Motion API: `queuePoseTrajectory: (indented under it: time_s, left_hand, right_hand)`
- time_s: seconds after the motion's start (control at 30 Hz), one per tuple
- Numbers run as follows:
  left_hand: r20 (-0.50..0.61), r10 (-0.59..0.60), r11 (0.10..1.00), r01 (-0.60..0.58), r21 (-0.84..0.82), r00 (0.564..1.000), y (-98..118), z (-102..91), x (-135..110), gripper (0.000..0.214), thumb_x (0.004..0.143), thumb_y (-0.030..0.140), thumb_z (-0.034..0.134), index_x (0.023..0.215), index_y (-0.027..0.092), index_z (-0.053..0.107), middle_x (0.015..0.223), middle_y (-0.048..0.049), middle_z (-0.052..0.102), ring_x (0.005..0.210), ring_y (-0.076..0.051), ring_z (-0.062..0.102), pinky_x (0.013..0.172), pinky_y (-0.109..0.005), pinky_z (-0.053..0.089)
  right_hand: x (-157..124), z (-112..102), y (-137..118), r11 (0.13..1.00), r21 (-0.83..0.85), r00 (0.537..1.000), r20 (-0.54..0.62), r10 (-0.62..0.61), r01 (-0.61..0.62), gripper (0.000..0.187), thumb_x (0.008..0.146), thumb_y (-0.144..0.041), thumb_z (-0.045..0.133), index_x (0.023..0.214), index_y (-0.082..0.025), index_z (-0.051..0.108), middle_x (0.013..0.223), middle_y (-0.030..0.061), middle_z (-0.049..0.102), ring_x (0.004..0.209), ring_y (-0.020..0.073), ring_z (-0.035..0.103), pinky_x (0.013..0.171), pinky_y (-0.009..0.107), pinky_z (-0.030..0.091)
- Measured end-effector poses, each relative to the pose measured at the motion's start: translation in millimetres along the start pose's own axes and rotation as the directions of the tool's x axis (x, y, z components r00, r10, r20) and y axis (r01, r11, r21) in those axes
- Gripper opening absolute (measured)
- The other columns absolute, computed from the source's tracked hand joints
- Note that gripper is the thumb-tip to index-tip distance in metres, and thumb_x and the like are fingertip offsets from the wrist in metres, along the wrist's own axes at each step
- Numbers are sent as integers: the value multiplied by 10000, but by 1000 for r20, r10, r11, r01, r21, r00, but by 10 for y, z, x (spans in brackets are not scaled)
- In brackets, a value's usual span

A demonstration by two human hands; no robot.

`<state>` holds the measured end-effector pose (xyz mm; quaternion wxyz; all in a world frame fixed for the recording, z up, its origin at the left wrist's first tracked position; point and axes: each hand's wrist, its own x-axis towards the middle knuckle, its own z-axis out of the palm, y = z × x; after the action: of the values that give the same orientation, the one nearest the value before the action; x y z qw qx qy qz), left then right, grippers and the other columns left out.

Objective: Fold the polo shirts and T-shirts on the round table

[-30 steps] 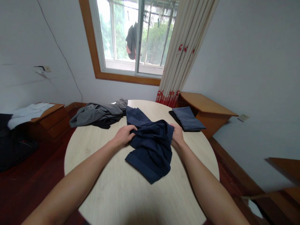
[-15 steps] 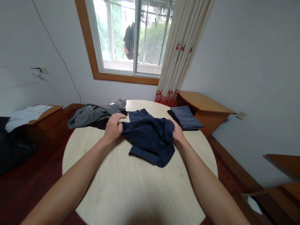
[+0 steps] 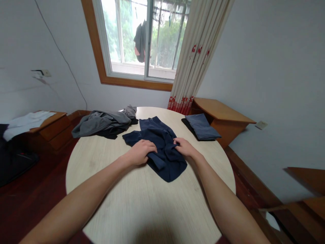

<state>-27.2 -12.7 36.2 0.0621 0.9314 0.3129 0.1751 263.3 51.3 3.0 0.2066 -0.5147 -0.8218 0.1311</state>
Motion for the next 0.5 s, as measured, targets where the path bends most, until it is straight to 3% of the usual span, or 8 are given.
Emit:
queuePoseTrajectory:
  time_s: [0.07,0.2,0.27,0.33,0.37,0.4,0.43,0.5]
  left_hand:
    - [-236,-126,987,146,67,963,-170,-174,-52,403,696,31,527,1002,215,714,1162,-54,693,1116,-249,606,987,-395,443]
    - [-587,-423,823,563,70,690,-491,-424,-194,153,802,171,559,874,203,690,981,-88,652,960,-275,617,764,-342,477]
    - [-579,-527,748,663,33,622,-582,-448,-237,93,816,213,569,813,212,662,891,-78,649,853,-270,633,664,-318,441]
    - [-523,-591,716,698,10,613,-607,-419,-241,86,821,225,566,803,220,650,848,-73,670,807,-274,647,628,-308,410]
    - [-496,-612,709,706,2,616,-597,-393,-231,87,824,234,566,813,222,652,841,-74,684,807,-281,654,622,-304,401]
    - [-469,-625,708,706,-4,624,-577,-365,-215,92,828,244,569,832,225,659,848,-76,700,816,-287,662,621,-302,396]
    - [-446,-632,711,703,-8,634,-551,-338,-196,103,834,255,570,851,227,667,862,-80,713,829,-293,669,622,-300,394]
    - [-405,-635,721,693,-6,658,-498,-294,-161,123,845,271,570,882,229,679,899,-86,729,853,-302,678,624,-301,391]
  right_hand:
    - [-40,-103,-122,995,-67,995,65,77,-72,53,709,-163,549,713,-187,596,793,38,672,757,182,586,698,260,417]
    - [-227,-305,-586,992,4,941,319,118,-126,131,750,-180,574,620,-173,587,639,14,620,615,135,528,573,238,362]
    - [-360,-368,-873,960,252,758,648,-75,-121,135,770,-235,627,655,-165,630,640,1,642,600,129,560,554,222,392]
    - [-462,-399,-1094,849,481,421,832,-362,-220,198,752,-328,728,816,-143,697,783,32,721,700,157,659,613,230,479]
    - [-486,-402,-1153,786,553,319,824,-468,-276,321,734,-376,771,936,-134,713,893,64,747,764,175,694,661,248,517]
    - [-487,-398,-1169,728,614,312,787,-533,-305,441,724,-422,794,1043,-130,707,997,98,751,823,189,714,711,272,542]
    - [-468,-385,-1141,687,666,403,736,-544,-289,519,730,-458,796,1124,-136,691,1079,121,742,869,198,721,756,295,554]
    - [-382,-337,-978,707,694,733,550,-400,-135,511,770,-483,767,1158,-160,692,1130,125,730,923,206,715,820,326,554]
